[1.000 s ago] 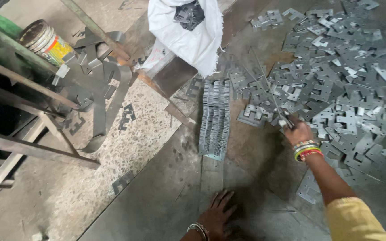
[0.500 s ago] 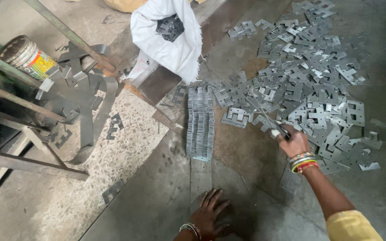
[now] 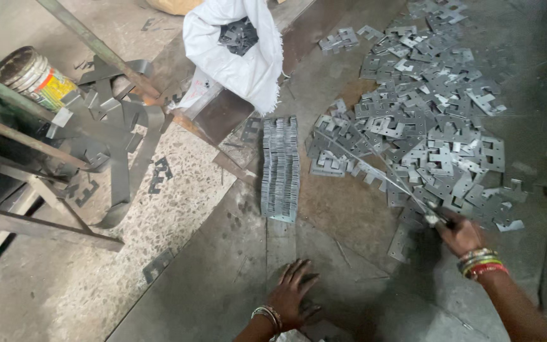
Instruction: The person sits on the floor and sorts small metal brackets by hand, picking them from a scattered pile and stacking them into neat piles. The person occasionally uses a metal rod to gather brackets and continues stacking them into organized stacks.
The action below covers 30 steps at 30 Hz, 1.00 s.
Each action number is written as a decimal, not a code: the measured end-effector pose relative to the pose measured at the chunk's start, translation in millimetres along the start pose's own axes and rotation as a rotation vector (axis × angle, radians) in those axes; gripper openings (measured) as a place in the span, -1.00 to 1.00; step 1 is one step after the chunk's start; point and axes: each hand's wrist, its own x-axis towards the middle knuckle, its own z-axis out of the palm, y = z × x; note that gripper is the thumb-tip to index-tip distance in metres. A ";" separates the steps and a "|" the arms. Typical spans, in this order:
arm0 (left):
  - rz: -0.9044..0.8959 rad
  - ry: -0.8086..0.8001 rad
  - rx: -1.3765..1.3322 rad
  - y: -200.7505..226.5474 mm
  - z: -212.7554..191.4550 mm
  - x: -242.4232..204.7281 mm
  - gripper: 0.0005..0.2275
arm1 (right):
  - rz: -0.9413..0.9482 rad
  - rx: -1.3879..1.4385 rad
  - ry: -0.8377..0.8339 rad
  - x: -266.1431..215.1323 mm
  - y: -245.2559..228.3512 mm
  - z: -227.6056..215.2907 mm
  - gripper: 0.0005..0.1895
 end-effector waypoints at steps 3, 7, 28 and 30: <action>0.021 0.037 0.046 0.5 -2.6 -4.6 -0.33 | 0.225 -0.132 -0.160 -49.5 52.2 -11.3 -0.43; 0.049 0.067 0.087 0.6 -0.9 -7.8 -0.34 | 0.298 -0.116 -0.120 -126.5 103.1 -40.0 -0.32; 0.005 0.026 0.145 8.8 -10.1 -2.2 -0.36 | 0.020 0.097 -0.107 -184.7 126.8 -58.2 -0.48; -0.016 0.002 0.134 10.9 -10.2 -3.6 -0.35 | 0.137 0.097 -0.009 -214.5 158.8 -76.9 -0.50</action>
